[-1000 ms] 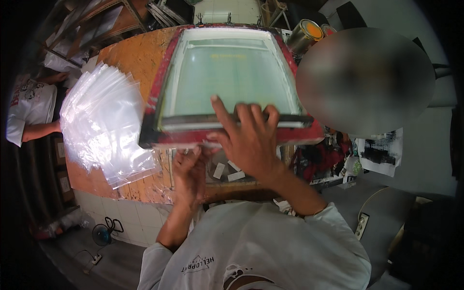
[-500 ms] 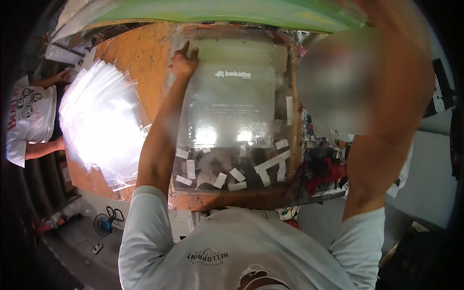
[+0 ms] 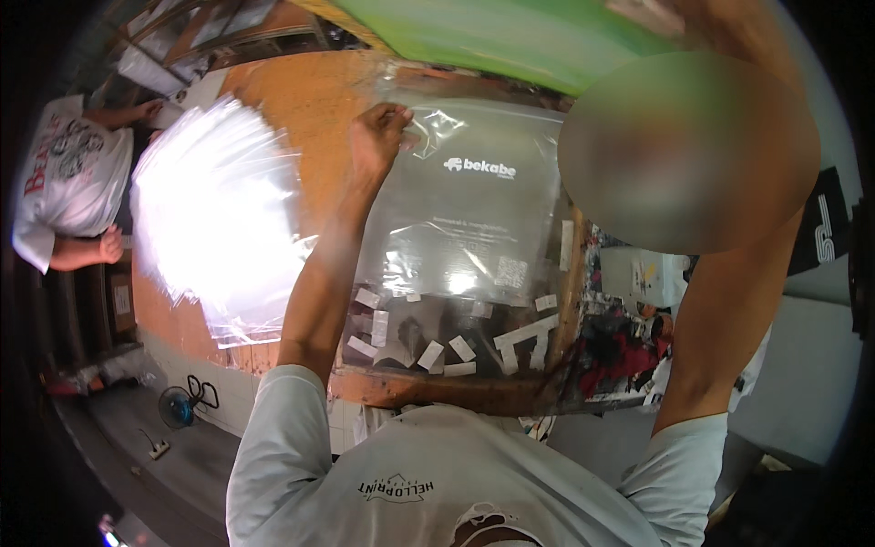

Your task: The person places a plastic bag onto a workspace, lowers a screen-printing frame over it, and applies ink across the mesh using a squeegee before lifting the frame and moving the printed bag aside.

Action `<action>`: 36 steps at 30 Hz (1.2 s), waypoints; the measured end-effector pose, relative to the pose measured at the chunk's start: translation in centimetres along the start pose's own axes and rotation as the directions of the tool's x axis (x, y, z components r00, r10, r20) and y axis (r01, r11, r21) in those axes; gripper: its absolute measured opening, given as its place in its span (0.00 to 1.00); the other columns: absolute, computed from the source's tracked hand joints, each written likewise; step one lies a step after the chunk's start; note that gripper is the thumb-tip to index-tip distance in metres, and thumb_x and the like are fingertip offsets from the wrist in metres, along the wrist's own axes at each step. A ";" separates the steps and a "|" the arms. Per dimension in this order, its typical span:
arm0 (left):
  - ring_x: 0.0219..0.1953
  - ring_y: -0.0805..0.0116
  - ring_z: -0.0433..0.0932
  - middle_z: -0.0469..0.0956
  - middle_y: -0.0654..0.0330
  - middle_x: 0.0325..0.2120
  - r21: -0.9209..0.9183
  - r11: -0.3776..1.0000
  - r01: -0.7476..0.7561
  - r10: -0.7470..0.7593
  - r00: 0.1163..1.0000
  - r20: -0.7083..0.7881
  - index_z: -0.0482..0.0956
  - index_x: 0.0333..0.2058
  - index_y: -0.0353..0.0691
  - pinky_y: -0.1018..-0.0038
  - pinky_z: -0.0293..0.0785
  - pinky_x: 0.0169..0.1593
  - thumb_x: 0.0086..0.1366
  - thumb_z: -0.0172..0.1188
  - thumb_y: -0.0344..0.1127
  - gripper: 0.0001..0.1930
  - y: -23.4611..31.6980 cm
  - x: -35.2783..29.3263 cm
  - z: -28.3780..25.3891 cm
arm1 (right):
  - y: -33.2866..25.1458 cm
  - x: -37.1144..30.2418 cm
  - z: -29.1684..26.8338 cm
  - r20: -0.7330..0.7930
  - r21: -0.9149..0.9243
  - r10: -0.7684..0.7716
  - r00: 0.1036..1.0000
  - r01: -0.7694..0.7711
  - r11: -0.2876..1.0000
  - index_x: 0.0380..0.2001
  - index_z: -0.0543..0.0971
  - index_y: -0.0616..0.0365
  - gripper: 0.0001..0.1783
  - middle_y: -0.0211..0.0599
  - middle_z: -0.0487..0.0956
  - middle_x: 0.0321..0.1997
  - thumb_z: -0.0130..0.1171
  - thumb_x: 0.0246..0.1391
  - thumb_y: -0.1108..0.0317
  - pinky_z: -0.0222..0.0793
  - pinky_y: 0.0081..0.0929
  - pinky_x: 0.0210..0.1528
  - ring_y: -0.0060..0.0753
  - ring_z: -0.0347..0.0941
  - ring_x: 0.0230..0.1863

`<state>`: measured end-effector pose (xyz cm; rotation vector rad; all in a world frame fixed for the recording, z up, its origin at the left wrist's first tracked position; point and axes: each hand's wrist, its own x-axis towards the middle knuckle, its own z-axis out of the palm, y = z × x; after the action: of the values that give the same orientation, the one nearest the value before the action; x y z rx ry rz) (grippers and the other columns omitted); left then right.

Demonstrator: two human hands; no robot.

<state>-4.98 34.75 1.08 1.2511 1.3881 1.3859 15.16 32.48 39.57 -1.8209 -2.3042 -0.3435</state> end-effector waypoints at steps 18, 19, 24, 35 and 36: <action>0.61 0.44 0.73 0.73 0.37 0.59 0.805 0.560 0.196 0.504 0.691 -0.518 0.66 0.66 0.29 0.58 0.67 0.64 0.72 0.60 0.35 0.28 -3.0 -16.9 -33.9 | 3.4 -1.8 3.4 -0.038 0.505 0.074 0.997 -0.044 0.862 0.55 0.81 0.65 0.34 0.49 0.85 0.50 0.56 0.67 0.41 0.67 0.29 0.62 0.36 0.79 0.54; 0.67 0.41 0.66 0.67 0.36 0.64 0.720 0.664 0.204 0.330 0.783 -0.527 0.68 0.65 0.31 0.53 0.64 0.68 0.74 0.56 0.36 0.25 -3.8 -19.5 -30.6 | 3.3 -2.0 3.2 -0.057 0.505 0.027 0.998 0.005 0.863 0.55 0.81 0.65 0.35 0.49 0.85 0.51 0.56 0.66 0.40 0.67 0.29 0.62 0.37 0.79 0.54; 0.78 0.34 0.36 0.46 0.37 0.76 0.904 0.405 -0.141 0.016 0.989 0.147 0.64 0.71 0.38 0.28 0.33 0.72 0.76 0.48 0.49 0.31 -5.3 -27.2 -14.3 | 4.0 -1.8 3.6 -0.073 0.465 0.027 0.997 0.010 0.885 0.56 0.81 0.65 0.40 0.50 0.82 0.56 0.55 0.65 0.35 0.63 0.29 0.66 0.38 0.77 0.58; 0.80 0.47 0.39 0.49 0.47 0.77 0.531 0.507 -0.679 0.070 0.646 0.760 0.61 0.73 0.44 0.37 0.30 0.76 0.69 0.57 0.51 0.37 -3.2 -19.3 0.9 | 1.5 -5.8 0.7 0.003 0.321 -0.053 0.999 0.049 0.946 0.35 0.84 0.65 0.30 0.50 0.86 0.36 0.47 0.71 0.46 0.78 0.46 0.48 0.50 0.83 0.39; 0.80 0.47 0.39 0.49 0.47 0.77 0.480 0.519 -0.707 0.056 0.588 0.807 0.62 0.73 0.43 0.37 0.30 0.77 0.69 0.58 0.50 0.37 -2.8 -19.0 1.2 | 1.5 -6.1 0.4 -0.049 0.333 -0.049 0.998 0.063 0.941 0.34 0.83 0.66 0.30 0.51 0.86 0.35 0.47 0.70 0.47 0.78 0.46 0.48 0.51 0.83 0.38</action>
<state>-0.38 16.75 -3.78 2.5426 1.1031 0.2908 17.99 27.26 37.54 -1.5704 -2.2263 0.0085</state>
